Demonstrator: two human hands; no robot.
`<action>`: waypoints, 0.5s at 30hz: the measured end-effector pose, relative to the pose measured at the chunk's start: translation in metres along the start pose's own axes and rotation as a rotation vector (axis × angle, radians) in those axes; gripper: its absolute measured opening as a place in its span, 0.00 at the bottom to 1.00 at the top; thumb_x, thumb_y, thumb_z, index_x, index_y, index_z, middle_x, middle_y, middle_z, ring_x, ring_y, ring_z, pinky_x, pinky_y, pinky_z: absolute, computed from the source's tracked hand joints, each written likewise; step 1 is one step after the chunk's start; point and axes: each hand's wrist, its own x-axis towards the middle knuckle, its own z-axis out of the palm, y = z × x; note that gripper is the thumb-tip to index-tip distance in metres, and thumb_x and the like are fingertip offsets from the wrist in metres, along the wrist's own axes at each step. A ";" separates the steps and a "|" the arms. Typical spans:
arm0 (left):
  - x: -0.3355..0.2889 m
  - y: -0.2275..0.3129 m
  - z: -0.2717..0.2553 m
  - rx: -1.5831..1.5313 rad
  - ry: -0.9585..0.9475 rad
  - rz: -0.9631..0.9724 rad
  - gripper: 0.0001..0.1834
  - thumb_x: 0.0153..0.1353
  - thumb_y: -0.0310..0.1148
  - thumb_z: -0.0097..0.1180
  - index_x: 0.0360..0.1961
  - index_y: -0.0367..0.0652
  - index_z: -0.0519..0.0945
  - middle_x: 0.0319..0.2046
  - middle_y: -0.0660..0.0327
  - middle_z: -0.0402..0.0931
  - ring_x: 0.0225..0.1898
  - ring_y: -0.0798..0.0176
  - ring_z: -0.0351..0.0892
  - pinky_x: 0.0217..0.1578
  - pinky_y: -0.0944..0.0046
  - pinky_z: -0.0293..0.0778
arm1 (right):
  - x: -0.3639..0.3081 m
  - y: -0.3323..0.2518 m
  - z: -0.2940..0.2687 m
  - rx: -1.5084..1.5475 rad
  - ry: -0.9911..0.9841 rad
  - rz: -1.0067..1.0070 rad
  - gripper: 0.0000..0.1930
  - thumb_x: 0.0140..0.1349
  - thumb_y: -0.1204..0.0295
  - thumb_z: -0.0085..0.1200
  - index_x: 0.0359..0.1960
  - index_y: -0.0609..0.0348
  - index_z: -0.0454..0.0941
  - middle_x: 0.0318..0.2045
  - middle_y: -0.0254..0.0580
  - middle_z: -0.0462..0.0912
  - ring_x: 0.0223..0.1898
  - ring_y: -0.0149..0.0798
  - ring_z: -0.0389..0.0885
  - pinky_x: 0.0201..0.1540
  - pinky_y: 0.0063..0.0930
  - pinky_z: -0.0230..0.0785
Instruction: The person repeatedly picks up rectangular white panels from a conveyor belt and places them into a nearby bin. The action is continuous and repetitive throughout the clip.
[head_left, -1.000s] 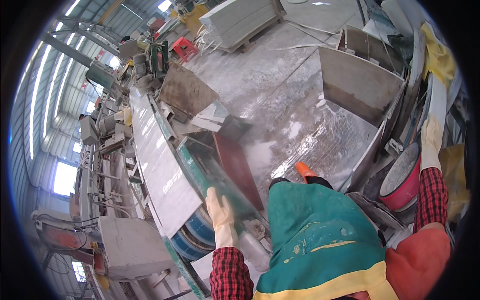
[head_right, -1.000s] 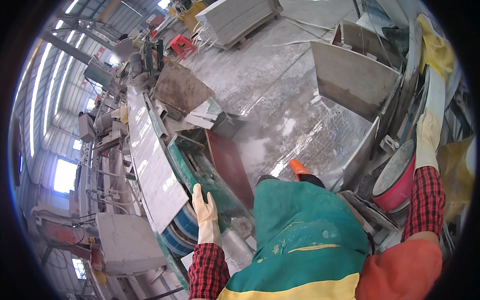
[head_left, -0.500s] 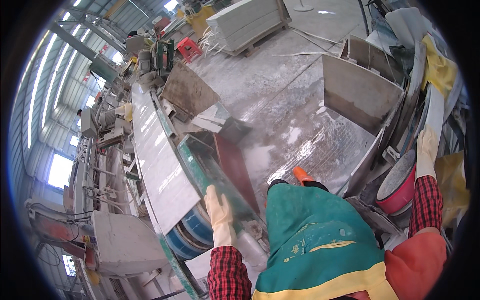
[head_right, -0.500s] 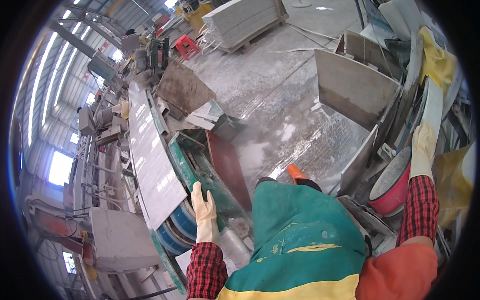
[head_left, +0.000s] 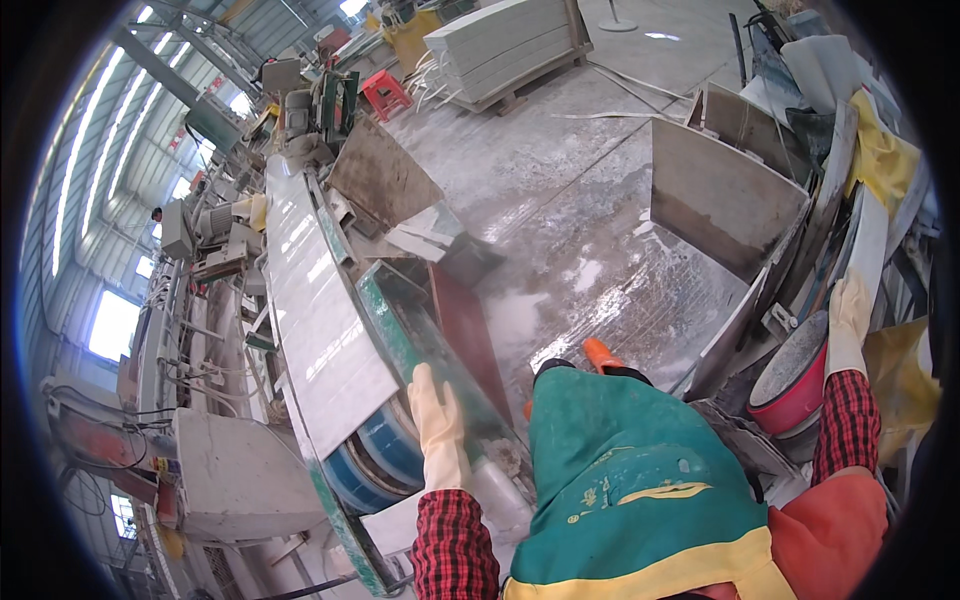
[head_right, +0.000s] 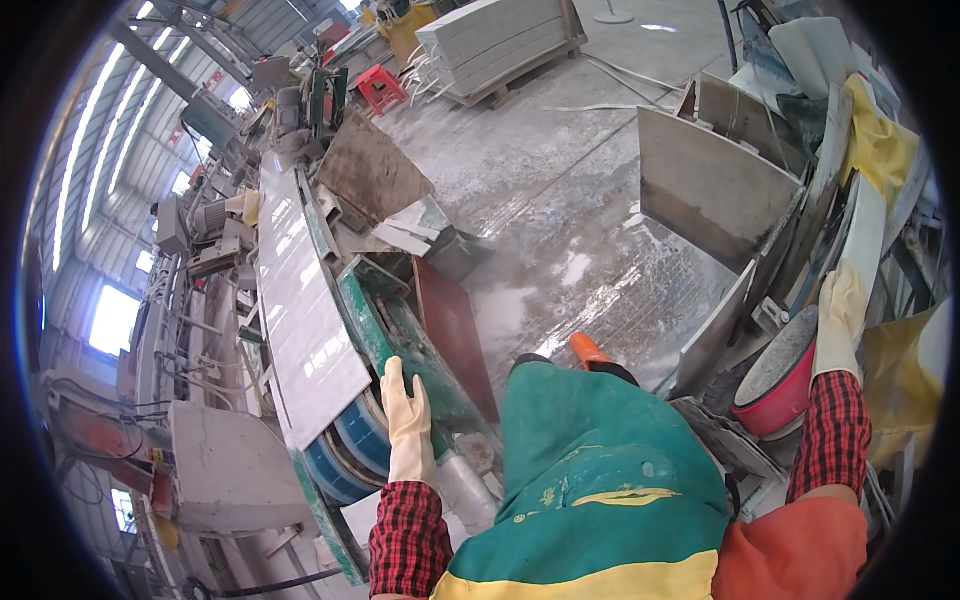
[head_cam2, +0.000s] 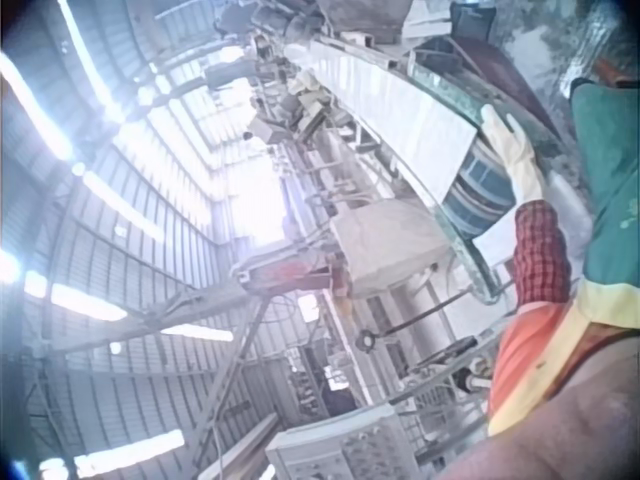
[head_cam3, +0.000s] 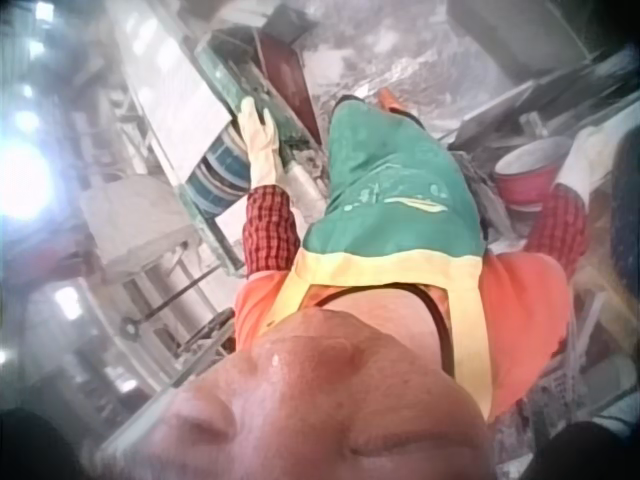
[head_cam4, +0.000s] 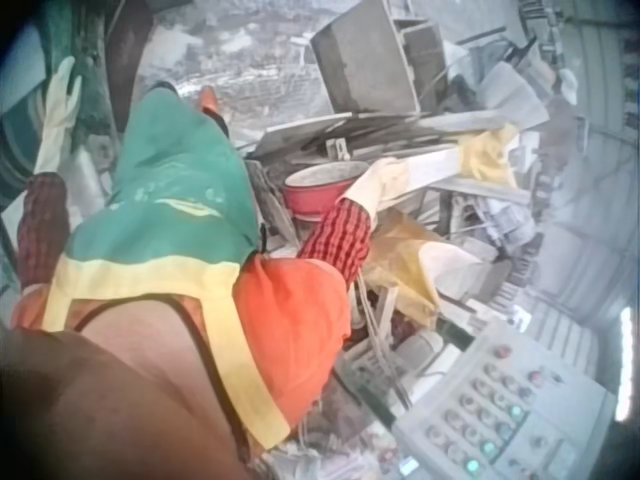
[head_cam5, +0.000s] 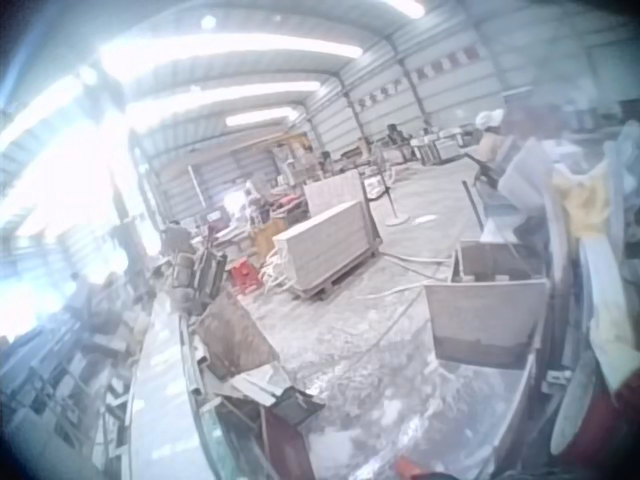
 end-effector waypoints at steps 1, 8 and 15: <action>0.000 -0.003 0.001 0.004 0.003 0.011 0.27 0.66 0.28 0.53 0.66 0.36 0.66 0.64 0.45 0.67 0.67 0.43 0.64 0.68 0.53 0.58 | -0.001 -0.003 -0.004 0.002 -0.020 0.008 0.21 0.68 0.65 0.46 0.60 0.60 0.73 0.56 0.55 0.77 0.58 0.55 0.74 0.63 0.43 0.66; 0.001 -0.004 0.000 -0.001 0.027 0.058 0.27 0.66 0.27 0.54 0.65 0.36 0.66 0.63 0.44 0.68 0.65 0.42 0.64 0.67 0.52 0.59 | -0.006 0.007 0.005 0.007 0.048 -0.033 0.22 0.65 0.65 0.50 0.59 0.60 0.72 0.55 0.54 0.77 0.58 0.55 0.75 0.62 0.43 0.66; -0.002 -0.006 0.000 -0.029 0.059 0.077 0.27 0.66 0.28 0.54 0.65 0.38 0.66 0.62 0.43 0.68 0.64 0.41 0.65 0.66 0.51 0.60 | -0.023 0.007 -0.002 -0.073 0.061 0.027 0.30 0.61 0.58 0.54 0.64 0.56 0.67 0.60 0.51 0.73 0.63 0.54 0.69 0.62 0.48 0.65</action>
